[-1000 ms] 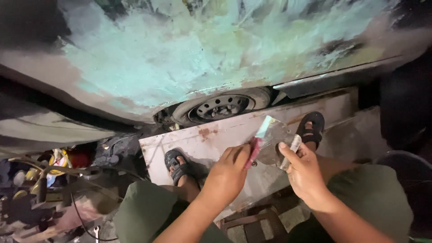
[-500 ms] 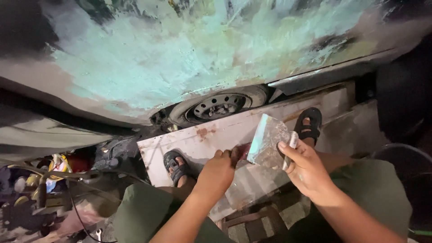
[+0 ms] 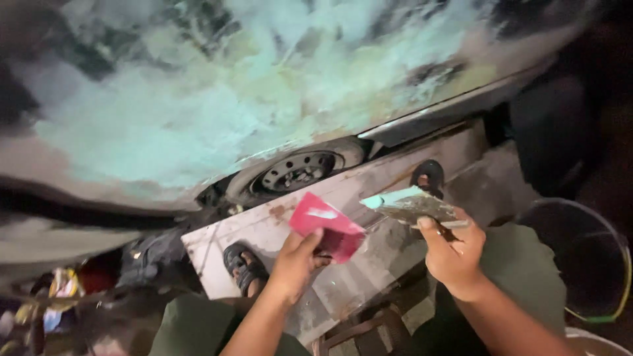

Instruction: The person applies a light-colored body filler to a car's wheel arch using a metal scraper and a pink sanding block. They repeatedly transfer the filler from the scraper to the sanding block and then spread it onto the car's surface, smoothing the area around the wheel well.

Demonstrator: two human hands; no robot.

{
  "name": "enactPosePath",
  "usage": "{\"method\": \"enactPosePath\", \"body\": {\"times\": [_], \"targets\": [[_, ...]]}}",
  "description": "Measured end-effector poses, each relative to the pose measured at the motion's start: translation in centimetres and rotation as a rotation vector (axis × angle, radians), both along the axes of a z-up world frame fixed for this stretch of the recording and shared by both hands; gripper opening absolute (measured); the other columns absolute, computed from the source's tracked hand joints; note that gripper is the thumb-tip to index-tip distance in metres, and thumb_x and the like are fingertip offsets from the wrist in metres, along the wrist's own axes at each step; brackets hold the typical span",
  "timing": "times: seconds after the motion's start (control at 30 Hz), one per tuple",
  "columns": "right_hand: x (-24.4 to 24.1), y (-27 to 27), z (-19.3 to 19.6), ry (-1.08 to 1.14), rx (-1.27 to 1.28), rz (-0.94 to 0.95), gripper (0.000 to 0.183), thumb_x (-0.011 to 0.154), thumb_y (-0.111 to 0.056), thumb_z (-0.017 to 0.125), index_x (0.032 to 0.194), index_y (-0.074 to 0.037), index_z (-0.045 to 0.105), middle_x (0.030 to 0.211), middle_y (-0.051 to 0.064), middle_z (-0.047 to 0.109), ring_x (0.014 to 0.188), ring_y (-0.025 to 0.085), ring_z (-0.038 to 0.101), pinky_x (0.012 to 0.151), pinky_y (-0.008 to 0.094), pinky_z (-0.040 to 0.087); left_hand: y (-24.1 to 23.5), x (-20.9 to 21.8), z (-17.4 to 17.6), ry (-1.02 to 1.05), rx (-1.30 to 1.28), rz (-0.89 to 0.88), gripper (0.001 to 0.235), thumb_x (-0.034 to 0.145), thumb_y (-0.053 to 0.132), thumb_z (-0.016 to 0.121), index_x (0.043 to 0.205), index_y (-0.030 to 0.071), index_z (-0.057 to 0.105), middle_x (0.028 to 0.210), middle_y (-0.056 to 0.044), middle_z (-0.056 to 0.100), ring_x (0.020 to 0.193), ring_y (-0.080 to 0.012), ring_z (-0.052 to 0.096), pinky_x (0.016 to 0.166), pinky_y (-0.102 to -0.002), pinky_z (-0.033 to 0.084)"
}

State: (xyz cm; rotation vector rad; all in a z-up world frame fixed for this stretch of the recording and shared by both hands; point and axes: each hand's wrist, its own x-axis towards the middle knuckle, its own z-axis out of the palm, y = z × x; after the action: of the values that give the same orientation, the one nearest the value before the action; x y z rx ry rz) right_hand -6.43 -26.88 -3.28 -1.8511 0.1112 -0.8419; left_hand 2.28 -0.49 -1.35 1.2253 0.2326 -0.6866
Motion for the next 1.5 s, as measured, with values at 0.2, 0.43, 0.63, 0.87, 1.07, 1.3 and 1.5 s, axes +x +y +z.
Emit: {"method": "enactPosePath", "body": {"times": [0.2, 0.43, 0.63, 0.87, 1.07, 1.3, 1.5], "targets": [[2.0, 0.0, 2.8, 0.074, 0.668, 0.043, 0.021, 0.102, -0.026, 0.065, 0.088, -0.017, 0.053, 0.067, -0.008, 0.042, 0.061, 0.005, 0.038, 0.054, 0.027, 0.031, -0.3, 0.6, -0.8, 0.022, -0.01, 0.196, 0.042, 0.095, 0.022, 0.061, 0.135, 0.01, 0.056, 0.093, -0.011, 0.062, 0.087, -0.0268, 0.066, 0.063, -0.042, 0.058], [4.3, 0.5, 6.0, 0.284, 1.051, -0.065, 0.027, 0.093, -0.027, 0.074, 0.087, -0.019, 0.049, 0.054, -0.008, 0.032, 0.044, 0.004, 0.036, 0.039, 0.025, 0.023, -1.2, 1.1, -0.6, 0.013, -0.107, 0.291, 0.043, 0.094, 0.02, 0.059, 0.136, 0.011, 0.055, 0.125, -0.013, 0.068, 0.099, -0.0307, 0.067, 0.064, -0.047, 0.056], [7.6, -0.8, 5.0, 0.355, 0.982, -0.127, 0.06, 0.09, -0.031, 0.078, 0.044, -0.009, 0.046, 0.034, 0.007, 0.035, 0.041, 0.021, 0.046, 0.069, 0.033, 0.05, -1.7, 2.2, -1.1, 0.006, -0.123, 0.424, 0.033, 0.094, 0.019, 0.062, 0.123, 0.004, 0.06, 0.072, -0.016, 0.054, 0.058, -0.0227, 0.048, 0.065, -0.053, 0.06], [12.9, 0.3, 15.5, 0.177, 0.883, -0.083, 0.015, 0.095, -0.016, 0.073, 0.102, -0.011, 0.061, 0.087, -0.002, 0.057, 0.071, 0.011, 0.056, 0.06, 0.024, 0.046, -2.4, 3.2, -1.6, 0.071, -0.19, 0.506, 0.029, 0.096, 0.015, 0.061, 0.124, 0.006, 0.058, 0.118, -0.018, 0.069, 0.099, -0.0369, 0.068, 0.066, -0.054, 0.059], [17.5, -3.7, 21.0, -0.07, -0.113, -0.374, 0.009, 0.105, -0.015, 0.073, 0.097, -0.01, 0.072, 0.09, -0.003, 0.066, 0.085, 0.009, 0.057, 0.07, 0.032, 0.047, -2.2, 2.7, -0.9, 0.035, -0.237, 0.47, 0.032, 0.095, 0.016, 0.062, 0.125, 0.004, 0.059, 0.116, -0.018, 0.068, 0.094, -0.0366, 0.068, 0.062, -0.05, 0.06], [20.6, -8.3, 23.6, -0.179, -0.68, -0.471, 0.035, 0.107, -0.006, 0.07, 0.077, -0.007, 0.053, 0.075, 0.006, 0.056, 0.066, 0.023, 0.053, 0.061, 0.041, 0.036, -1.6, 2.3, 0.1, 0.072, -0.241, 0.473, 0.028, 0.095, 0.015, 0.062, 0.12, 0.003, 0.058, 0.112, -0.02, 0.068, 0.091, -0.0377, 0.069, 0.062, -0.051, 0.058], [20.6, -5.0, 22.5, 0.026, 0.606, -0.327, 0.006, 0.094, -0.012, 0.067, 0.09, -0.016, 0.064, 0.09, -0.001, 0.072, 0.081, 0.011, 0.073, 0.071, 0.03, 0.073, -1.4, 1.9, 1.1, -0.02, -0.239, 0.439, 0.037, 0.093, 0.017, 0.06, 0.129, 0.01, 0.056, 0.122, -0.016, 0.067, 0.099, -0.0341, 0.067, 0.062, -0.05, 0.058]]}}
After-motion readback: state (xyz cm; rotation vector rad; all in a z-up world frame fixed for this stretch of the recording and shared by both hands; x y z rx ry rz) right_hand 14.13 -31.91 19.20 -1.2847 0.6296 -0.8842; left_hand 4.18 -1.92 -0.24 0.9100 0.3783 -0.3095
